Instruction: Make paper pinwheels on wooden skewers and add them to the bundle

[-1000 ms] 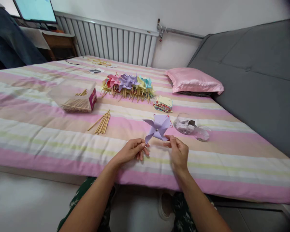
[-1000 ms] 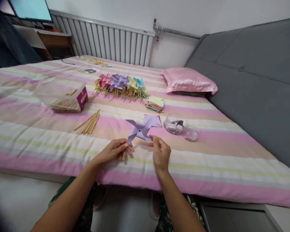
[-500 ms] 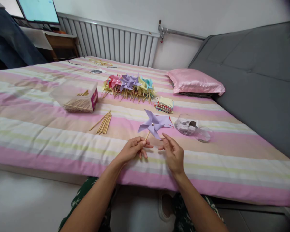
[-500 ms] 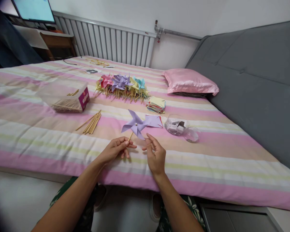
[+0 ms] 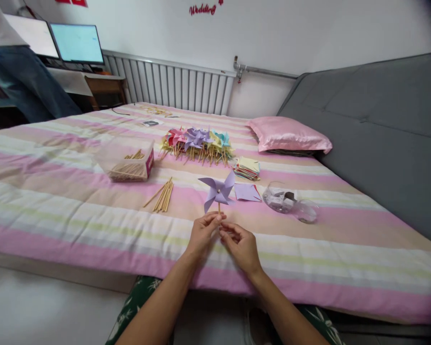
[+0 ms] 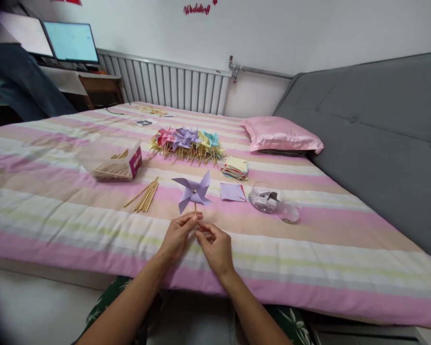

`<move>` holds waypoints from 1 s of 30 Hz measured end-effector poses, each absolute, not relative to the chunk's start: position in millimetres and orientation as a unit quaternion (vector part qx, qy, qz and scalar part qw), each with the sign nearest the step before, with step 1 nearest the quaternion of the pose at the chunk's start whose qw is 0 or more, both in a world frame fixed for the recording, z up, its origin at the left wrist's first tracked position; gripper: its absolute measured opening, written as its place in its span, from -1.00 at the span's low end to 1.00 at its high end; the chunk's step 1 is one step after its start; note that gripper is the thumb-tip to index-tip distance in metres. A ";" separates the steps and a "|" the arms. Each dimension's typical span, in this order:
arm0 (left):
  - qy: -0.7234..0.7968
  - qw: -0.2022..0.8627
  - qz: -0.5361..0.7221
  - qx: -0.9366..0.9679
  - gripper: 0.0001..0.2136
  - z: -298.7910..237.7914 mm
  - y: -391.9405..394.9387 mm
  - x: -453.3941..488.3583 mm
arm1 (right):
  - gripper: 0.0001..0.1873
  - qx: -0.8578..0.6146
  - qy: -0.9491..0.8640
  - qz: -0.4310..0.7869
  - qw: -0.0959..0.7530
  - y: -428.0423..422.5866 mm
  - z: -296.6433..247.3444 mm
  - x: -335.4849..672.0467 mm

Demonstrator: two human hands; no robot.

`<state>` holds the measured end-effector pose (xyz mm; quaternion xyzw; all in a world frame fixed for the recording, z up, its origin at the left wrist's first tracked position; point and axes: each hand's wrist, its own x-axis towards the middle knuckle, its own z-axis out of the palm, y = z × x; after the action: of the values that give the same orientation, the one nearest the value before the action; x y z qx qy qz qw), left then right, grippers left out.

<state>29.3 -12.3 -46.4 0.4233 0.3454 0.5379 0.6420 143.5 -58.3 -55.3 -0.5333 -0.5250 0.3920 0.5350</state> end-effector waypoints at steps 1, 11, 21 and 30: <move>0.345 0.643 0.538 0.421 -0.79 -45.4 -12.6 28.9 | -0.65 -0.527 -0.518 0.407 0.537 -56.4 -56.2 140.0; 0.330 0.657 0.531 0.421 -0.76 -42.4 -11.2 17.0 | -0.66 -0.506 -0.428 0.469 0.583 -49.4 -51.6 117.4; 0.317 0.689 0.525 0.385 -0.67 -41.6 -5.2 7.0 | -0.63 -0.486 -0.408 0.511 0.580 -43.0 -43.9 110.0; 0.325 0.706 0.520 0.355 -0.63 -45.8 -3.5 8.1 | -0.65 -0.507 -0.409 0.482 0.586 -30.5 -59.0 105.7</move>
<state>8.1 -3.5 -45.8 0.3553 0.3247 0.5196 0.7059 105.7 -30.5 -59.0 -0.5067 -0.4092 0.4821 0.5860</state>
